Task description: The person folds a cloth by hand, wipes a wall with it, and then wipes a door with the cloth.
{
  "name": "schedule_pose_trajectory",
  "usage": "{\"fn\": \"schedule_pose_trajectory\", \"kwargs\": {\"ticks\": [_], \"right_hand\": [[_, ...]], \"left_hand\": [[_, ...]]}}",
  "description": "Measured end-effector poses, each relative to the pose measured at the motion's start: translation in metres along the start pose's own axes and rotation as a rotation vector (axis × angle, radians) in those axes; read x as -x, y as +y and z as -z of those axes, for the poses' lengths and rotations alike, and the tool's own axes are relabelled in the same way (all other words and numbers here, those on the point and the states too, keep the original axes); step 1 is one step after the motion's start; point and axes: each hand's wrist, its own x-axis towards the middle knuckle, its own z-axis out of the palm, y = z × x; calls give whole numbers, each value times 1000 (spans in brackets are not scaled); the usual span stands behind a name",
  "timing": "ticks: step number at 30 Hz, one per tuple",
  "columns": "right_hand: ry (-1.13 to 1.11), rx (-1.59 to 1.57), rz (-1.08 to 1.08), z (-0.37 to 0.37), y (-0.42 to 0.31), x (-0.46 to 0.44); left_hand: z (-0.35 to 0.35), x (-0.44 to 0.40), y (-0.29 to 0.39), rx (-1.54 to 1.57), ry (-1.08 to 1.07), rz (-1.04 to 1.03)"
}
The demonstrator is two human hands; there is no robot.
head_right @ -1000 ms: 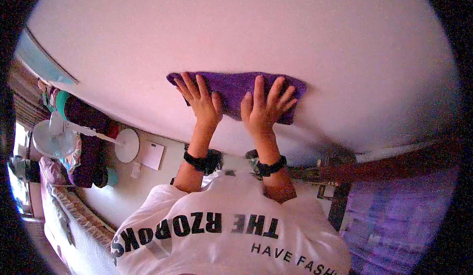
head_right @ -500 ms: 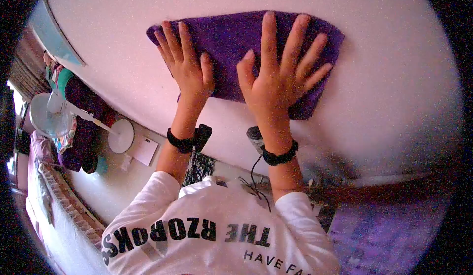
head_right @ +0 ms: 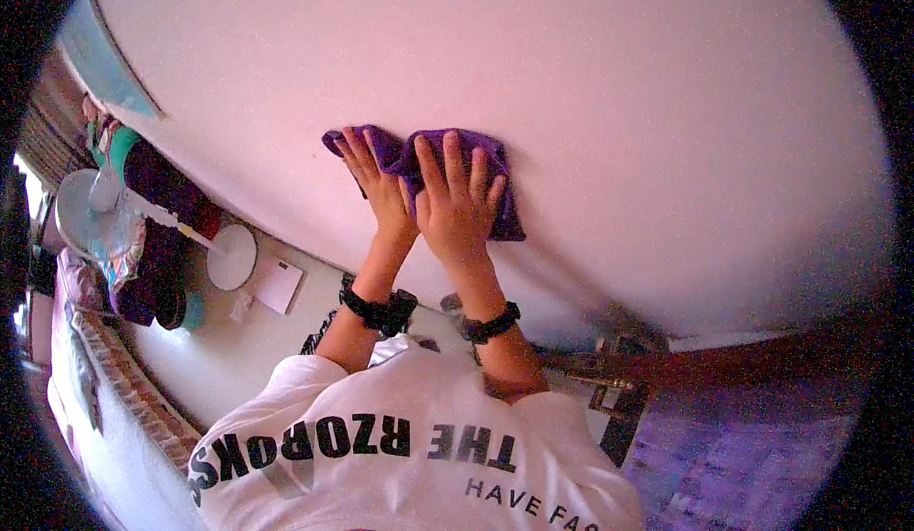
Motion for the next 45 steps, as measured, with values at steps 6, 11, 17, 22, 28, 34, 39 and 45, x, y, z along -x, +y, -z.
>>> {"fn": "schedule_pose_trajectory", "kwargs": {"ticks": [6, 11, 17, 22, 28, 34, 39, 45], "right_hand": [[25, -94, -33, 28, 18, -6], [155, -25, -174, 49, 59, 1], [373, 128, -305, 64, 115, 30], [351, 110, -375, 70, 120, 36], [372, 2, -368, 70, 110, 30], [302, -20, -250, 48, 93, 27], [227, -39, -143, 27, 58, 14], [187, -6, -144, 26, 52, 9]], "left_hand": [[-8, -15, 36, -1, 35, -90], [-20, -20, 82, -104, -46, -287], [-34, -11, 109, -40, 91, -405], [-34, -4, 101, -57, 114, -457], [-24, -6, 92, -117, -62, -442], [-12, -3, 59, -161, -92, -324], [9, -4, 28, -220, -121, -141], [10, -8, 25, 60, -105, -81]]}}
